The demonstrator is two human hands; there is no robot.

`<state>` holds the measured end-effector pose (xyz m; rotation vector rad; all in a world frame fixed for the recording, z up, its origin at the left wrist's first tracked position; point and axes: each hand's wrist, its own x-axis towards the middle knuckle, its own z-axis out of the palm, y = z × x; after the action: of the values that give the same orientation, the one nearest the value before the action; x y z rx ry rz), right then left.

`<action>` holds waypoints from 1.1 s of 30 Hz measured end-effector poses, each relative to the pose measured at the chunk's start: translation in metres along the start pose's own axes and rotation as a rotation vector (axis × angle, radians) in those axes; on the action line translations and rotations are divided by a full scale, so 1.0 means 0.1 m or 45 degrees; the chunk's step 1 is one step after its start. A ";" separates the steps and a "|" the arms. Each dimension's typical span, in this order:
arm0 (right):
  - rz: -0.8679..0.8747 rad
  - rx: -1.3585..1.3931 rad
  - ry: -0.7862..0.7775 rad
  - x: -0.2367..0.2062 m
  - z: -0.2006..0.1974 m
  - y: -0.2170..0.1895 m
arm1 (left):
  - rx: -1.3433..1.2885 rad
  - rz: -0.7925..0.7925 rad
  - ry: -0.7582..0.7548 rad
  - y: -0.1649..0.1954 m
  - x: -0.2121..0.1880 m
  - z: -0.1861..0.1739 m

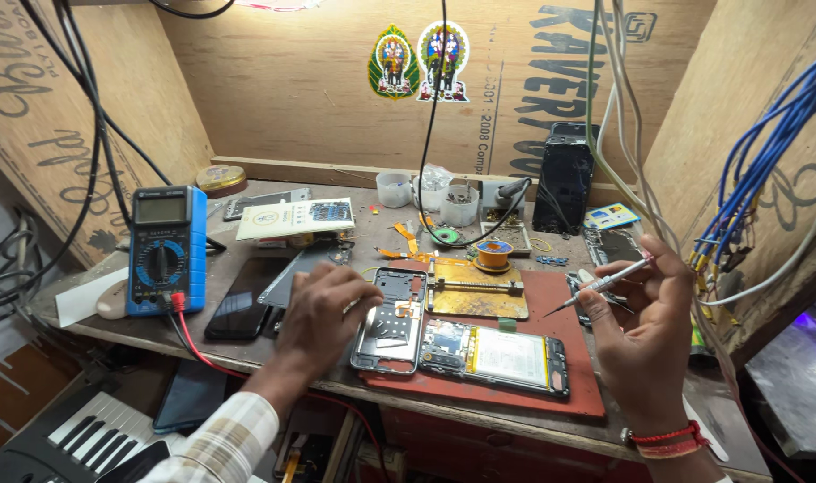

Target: The person works at a cluttered electronics repair bench on a disassembled smartphone. They use a screwdriver to work on the phone frame, lift and reposition the white back cover, press it onto the phone body, and handle the exposed battery and internal components while manipulating small parts among other phone chassis on the desk.

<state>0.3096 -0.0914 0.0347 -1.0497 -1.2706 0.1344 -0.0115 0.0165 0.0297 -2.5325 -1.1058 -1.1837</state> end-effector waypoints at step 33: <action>-0.024 -0.045 -0.054 -0.01 0.02 0.01 | -0.180 -0.022 -0.008 0.05 -0.16 -0.05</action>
<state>0.3078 -0.0900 0.0329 -1.0701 -1.3249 0.1209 -0.0182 0.0017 0.0228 -2.6368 -1.0841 -1.3036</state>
